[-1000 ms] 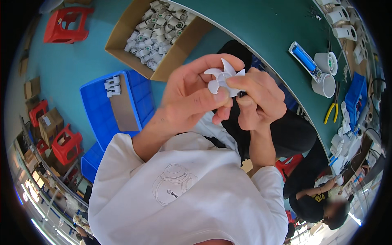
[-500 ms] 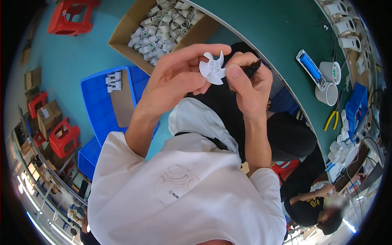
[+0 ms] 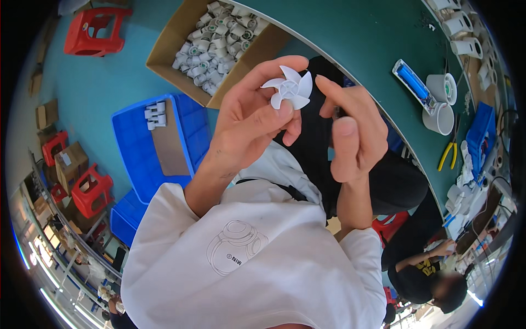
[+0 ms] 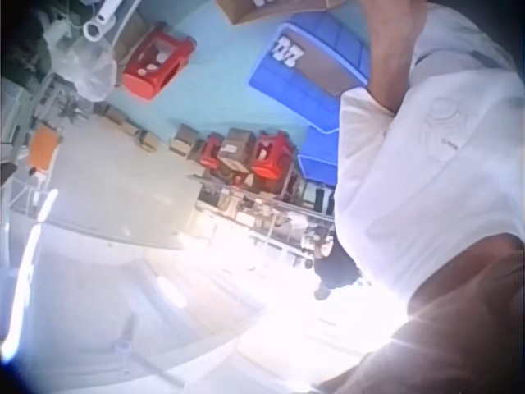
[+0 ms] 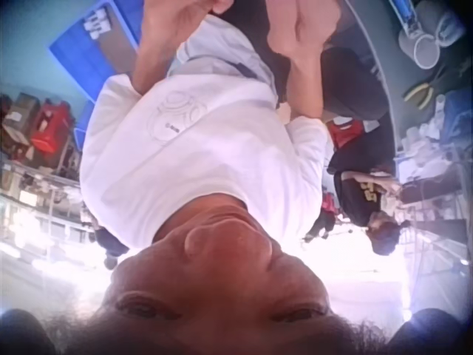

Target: Assembling small battery-powered handheld fans at a factory workstation, including component installation and housing assembly.

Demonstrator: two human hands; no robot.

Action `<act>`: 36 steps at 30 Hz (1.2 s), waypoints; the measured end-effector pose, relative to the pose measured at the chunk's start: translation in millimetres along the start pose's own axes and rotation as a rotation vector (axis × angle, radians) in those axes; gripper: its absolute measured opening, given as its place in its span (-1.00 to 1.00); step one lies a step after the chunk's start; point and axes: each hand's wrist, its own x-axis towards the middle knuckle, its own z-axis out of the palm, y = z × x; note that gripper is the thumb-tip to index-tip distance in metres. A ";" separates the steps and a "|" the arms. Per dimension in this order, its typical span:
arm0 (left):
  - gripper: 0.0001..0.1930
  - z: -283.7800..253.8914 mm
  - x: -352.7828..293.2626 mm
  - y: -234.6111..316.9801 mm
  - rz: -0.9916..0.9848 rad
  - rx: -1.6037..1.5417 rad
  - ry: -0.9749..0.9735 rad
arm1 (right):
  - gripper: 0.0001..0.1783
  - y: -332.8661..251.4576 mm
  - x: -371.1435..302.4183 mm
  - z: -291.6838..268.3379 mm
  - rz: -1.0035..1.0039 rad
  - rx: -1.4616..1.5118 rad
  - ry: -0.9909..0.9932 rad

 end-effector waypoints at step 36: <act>-0.34 21.1 -8.3 -6.2 -0.212 -0.330 -0.095 | -0.77 7.9 4.8 -5.9 -0.428 -0.219 0.003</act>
